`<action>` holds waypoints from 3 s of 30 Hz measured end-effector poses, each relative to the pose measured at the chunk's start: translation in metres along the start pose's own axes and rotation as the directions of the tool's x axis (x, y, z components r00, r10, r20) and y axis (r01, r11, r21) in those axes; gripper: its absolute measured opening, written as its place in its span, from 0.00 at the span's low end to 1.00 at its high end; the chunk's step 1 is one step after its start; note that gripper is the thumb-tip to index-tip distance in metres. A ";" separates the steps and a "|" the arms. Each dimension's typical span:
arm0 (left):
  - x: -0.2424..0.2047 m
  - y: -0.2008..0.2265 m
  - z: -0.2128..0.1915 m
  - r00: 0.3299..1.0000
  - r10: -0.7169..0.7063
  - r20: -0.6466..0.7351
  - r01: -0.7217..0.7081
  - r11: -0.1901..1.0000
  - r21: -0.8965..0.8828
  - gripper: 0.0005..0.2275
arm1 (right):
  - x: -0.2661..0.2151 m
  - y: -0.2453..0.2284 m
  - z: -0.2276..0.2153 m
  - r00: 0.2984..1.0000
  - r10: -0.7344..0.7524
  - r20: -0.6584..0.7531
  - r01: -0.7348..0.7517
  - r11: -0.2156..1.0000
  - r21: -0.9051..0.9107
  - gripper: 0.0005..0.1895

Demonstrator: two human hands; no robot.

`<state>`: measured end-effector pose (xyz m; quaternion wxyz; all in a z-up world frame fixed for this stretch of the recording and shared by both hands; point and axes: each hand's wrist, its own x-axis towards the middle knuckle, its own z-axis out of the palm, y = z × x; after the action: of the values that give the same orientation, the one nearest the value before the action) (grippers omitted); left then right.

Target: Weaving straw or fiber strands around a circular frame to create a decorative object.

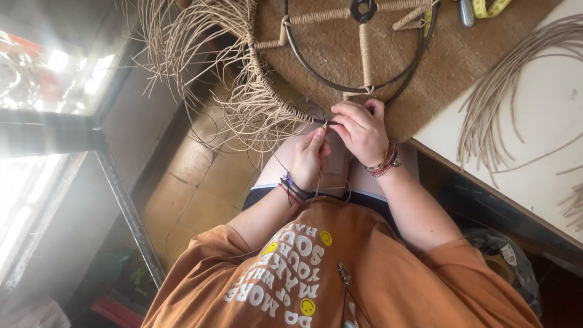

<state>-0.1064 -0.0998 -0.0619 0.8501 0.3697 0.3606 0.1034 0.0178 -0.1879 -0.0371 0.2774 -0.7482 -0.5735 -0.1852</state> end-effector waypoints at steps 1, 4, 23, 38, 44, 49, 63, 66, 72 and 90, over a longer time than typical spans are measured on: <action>0.004 -0.002 -0.001 1.000 0.002 0.001 -0.002 1.000 -0.003 0.15 | 0.001 0.001 0.000 1.000 -0.003 0.001 0.003 1.000 -0.001 0.10; 0.013 -0.017 -0.014 0.995 -0.071 0.073 0.083 0.981 -0.173 0.13 | 0.000 0.000 -0.002 1.000 0.018 -0.005 -0.017 1.000 0.025 0.08; 0.034 0.074 -0.114 0.678 0.406 0.613 -0.585 -0.206 0.784 0.08 | 0.021 -0.009 -0.027 0.980 -0.048 0.195 0.032 0.996 0.084 0.14; -0.047 0.077 0.079 0.422 0.310 0.852 -0.883 -0.071 0.464 0.05 | -0.113 0.113 -0.187 0.809 0.554 -0.197 -0.585 0.789 -0.186 0.11; -0.018 0.045 0.155 0.435 0.177 0.883 -0.900 0.108 0.422 0.06 | -0.122 0.166 -0.200 0.800 0.567 -0.195 -0.600 0.760 -0.250 0.12; 0.004 0.033 0.191 0.448 0.131 0.885 -0.890 0.156 0.428 0.05 | -0.113 0.221 -0.183 0.841 0.512 -0.176 -0.541 0.771 -0.336 0.15; 0.005 0.039 0.196 0.459 0.210 0.863 -0.867 0.318 0.384 0.04 | -0.084 0.264 -0.160 0.985 0.173 -0.026 -0.164 0.862 -0.480 0.06; 0.003 0.038 0.189 0.480 0.229 0.847 -0.855 0.336 0.394 0.05 | -0.093 0.255 -0.143 0.983 0.110 -0.144 -0.158 0.910 -0.384 0.05; -0.004 0.029 0.184 0.712 0.017 0.702 -0.278 0.925 0.259 0.22 | -0.082 0.155 -0.145 0.895 0.324 -0.308 -0.203 0.908 0.367 0.05; -0.007 0.070 0.103 0.848 -0.045 0.528 0.097 0.993 -0.070 0.13 | -0.241 -0.028 -0.190 0.376 0.918 0.126 -0.674 0.178 0.717 0.08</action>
<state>-0.0340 -0.1110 0.0390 0.9358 0.3299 0.1231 -0.0161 -0.0676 -0.4837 -0.0273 0.6715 -0.7342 -0.0504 0.0869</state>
